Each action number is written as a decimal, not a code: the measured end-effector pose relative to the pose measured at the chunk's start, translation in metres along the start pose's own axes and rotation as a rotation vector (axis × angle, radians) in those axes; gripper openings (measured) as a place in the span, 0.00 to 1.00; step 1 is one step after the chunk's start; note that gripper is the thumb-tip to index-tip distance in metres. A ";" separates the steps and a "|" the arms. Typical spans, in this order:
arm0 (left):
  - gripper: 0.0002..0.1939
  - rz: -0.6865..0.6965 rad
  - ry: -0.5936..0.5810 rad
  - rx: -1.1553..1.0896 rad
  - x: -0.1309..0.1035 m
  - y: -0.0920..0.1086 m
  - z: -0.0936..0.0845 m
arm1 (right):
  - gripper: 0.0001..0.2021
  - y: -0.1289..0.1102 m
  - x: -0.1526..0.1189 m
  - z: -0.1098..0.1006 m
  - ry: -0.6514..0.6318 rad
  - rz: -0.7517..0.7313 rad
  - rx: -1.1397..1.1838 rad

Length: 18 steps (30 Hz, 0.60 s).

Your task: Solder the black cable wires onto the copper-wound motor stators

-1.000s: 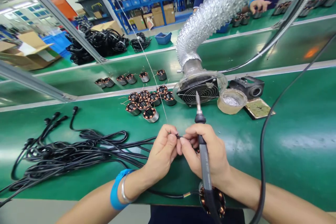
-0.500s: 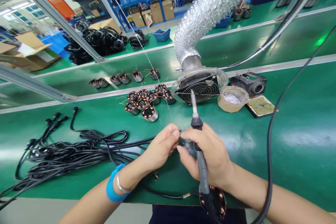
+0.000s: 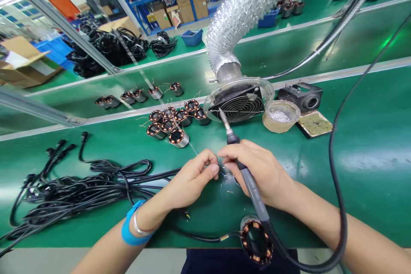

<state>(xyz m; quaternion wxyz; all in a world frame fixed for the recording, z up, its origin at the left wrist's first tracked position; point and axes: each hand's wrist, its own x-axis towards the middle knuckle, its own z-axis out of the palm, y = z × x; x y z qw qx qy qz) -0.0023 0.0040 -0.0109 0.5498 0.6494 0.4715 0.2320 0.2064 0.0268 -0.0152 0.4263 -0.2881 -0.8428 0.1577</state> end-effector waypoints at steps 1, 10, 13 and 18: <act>0.11 -0.001 -0.018 -0.075 0.001 -0.002 0.000 | 0.11 0.001 0.000 0.000 -0.003 -0.016 -0.005; 0.23 -0.118 -0.126 -0.480 0.011 -0.006 0.001 | 0.11 0.005 -0.007 0.007 0.002 -0.078 -0.001; 0.22 -0.125 -0.112 -0.537 0.013 -0.006 0.004 | 0.11 0.009 -0.007 0.007 -0.031 -0.087 0.036; 0.17 -0.136 0.044 -0.527 0.016 -0.009 0.011 | 0.13 0.001 -0.005 -0.007 -0.040 -0.022 -0.014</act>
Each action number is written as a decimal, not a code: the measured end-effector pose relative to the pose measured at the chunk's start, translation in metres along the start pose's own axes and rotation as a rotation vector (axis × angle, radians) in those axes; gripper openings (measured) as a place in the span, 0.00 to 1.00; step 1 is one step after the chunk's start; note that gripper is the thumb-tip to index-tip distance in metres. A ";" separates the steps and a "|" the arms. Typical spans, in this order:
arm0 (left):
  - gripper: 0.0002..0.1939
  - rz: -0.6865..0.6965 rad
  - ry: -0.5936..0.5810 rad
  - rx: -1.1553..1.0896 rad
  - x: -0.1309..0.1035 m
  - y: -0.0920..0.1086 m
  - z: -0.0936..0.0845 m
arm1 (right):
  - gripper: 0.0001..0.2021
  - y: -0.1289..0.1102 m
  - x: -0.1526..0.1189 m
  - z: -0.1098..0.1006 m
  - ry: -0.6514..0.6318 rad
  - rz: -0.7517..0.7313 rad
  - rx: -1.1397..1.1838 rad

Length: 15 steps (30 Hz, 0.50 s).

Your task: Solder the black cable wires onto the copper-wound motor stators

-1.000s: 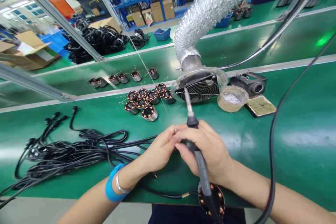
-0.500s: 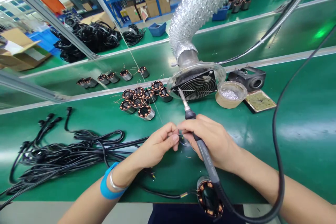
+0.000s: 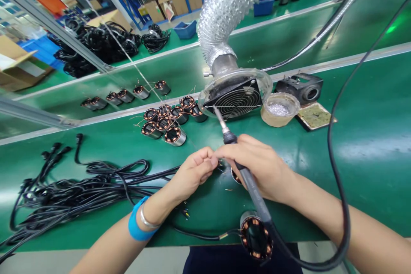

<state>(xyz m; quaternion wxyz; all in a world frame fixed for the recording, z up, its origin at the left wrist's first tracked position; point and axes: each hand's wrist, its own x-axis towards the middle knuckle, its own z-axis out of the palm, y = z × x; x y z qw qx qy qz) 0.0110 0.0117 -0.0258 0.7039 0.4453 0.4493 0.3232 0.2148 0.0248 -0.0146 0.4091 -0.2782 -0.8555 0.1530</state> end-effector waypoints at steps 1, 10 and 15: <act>0.16 0.002 0.023 0.002 0.000 -0.001 0.001 | 0.16 -0.005 -0.001 -0.005 0.025 0.048 -0.017; 0.14 0.033 0.090 0.036 0.000 -0.008 0.002 | 0.15 -0.026 -0.026 -0.019 0.296 0.202 -0.018; 0.13 0.052 0.075 0.041 0.000 -0.007 0.002 | 0.09 -0.021 -0.028 -0.013 0.349 0.258 0.013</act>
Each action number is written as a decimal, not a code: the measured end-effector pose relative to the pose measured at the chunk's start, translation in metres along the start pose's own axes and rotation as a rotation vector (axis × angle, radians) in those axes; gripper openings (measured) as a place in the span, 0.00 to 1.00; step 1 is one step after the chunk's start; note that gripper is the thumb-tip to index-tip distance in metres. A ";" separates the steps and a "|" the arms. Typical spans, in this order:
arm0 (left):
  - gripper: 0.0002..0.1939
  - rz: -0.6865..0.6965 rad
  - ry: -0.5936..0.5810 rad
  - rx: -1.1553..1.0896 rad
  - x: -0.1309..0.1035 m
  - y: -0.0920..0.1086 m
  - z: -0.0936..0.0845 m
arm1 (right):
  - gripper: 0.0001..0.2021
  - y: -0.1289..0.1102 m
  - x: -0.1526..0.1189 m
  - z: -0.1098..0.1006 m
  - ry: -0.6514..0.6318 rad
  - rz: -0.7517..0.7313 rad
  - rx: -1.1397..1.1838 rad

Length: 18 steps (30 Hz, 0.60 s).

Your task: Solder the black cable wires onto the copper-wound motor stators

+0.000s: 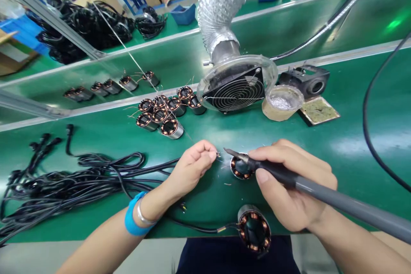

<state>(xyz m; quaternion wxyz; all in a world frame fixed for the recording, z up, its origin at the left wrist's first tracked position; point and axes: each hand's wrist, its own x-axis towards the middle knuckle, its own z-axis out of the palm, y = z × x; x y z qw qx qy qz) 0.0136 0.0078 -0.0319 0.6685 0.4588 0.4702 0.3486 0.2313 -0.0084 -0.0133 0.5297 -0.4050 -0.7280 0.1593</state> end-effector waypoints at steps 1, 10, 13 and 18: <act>0.13 0.002 -0.003 -0.001 0.000 0.000 0.000 | 0.09 0.000 0.000 0.000 -0.012 -0.005 -0.002; 0.12 0.014 -0.019 -0.008 -0.001 -0.001 -0.001 | 0.08 -0.004 0.003 -0.001 -0.067 -0.022 0.018; 0.13 0.011 -0.020 -0.014 -0.001 -0.001 0.000 | 0.08 -0.003 0.003 -0.001 -0.063 -0.015 0.026; 0.15 0.004 -0.019 -0.015 0.000 -0.001 0.000 | 0.08 -0.003 0.002 -0.003 -0.077 -0.024 0.039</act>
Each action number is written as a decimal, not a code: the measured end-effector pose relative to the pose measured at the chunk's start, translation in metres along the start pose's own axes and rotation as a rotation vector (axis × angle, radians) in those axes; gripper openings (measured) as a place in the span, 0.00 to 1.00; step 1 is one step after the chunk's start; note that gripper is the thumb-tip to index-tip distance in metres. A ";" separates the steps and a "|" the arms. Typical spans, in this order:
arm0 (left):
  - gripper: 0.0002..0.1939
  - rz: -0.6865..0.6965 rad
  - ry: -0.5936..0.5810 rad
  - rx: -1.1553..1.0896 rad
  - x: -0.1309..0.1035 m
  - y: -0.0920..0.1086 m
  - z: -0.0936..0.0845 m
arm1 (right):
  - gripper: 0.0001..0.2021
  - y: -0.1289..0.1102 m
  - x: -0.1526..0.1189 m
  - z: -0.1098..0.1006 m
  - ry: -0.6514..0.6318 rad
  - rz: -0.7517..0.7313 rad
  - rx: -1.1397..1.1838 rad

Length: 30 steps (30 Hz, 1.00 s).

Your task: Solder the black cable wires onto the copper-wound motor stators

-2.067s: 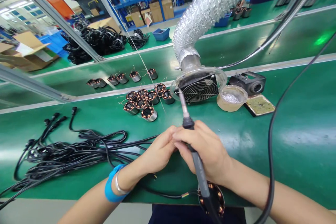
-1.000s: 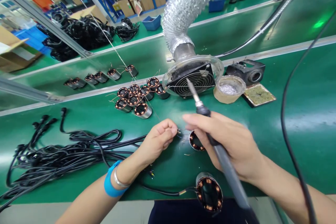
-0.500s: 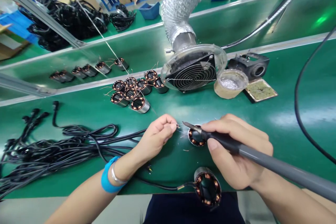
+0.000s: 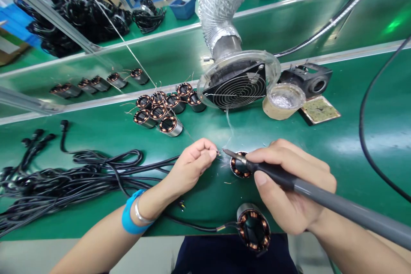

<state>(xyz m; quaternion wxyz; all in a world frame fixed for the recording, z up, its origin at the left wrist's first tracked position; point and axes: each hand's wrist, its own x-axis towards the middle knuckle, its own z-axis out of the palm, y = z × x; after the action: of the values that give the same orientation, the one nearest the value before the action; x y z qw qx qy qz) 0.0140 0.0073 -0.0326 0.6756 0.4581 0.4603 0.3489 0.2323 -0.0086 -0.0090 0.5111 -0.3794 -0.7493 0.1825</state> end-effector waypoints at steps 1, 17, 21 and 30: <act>0.15 0.000 -0.001 -0.001 0.000 0.000 0.000 | 0.08 0.000 0.000 0.000 -0.004 0.000 -0.002; 0.13 0.015 -0.023 -0.013 0.000 -0.002 0.000 | 0.13 -0.007 -0.006 0.009 -0.075 -0.219 -0.046; 0.13 0.009 -0.025 -0.010 0.000 -0.002 0.000 | 0.13 -0.007 -0.007 0.007 -0.068 -0.219 -0.043; 0.15 -0.005 -0.018 0.008 0.000 -0.001 0.000 | 0.19 -0.005 -0.007 0.002 -0.060 -0.210 0.002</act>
<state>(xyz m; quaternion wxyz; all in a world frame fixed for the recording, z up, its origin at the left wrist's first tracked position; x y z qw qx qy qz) 0.0139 0.0065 -0.0338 0.6787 0.4628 0.4571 0.3411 0.2299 -0.0169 -0.0114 0.5052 -0.2924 -0.7998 0.1402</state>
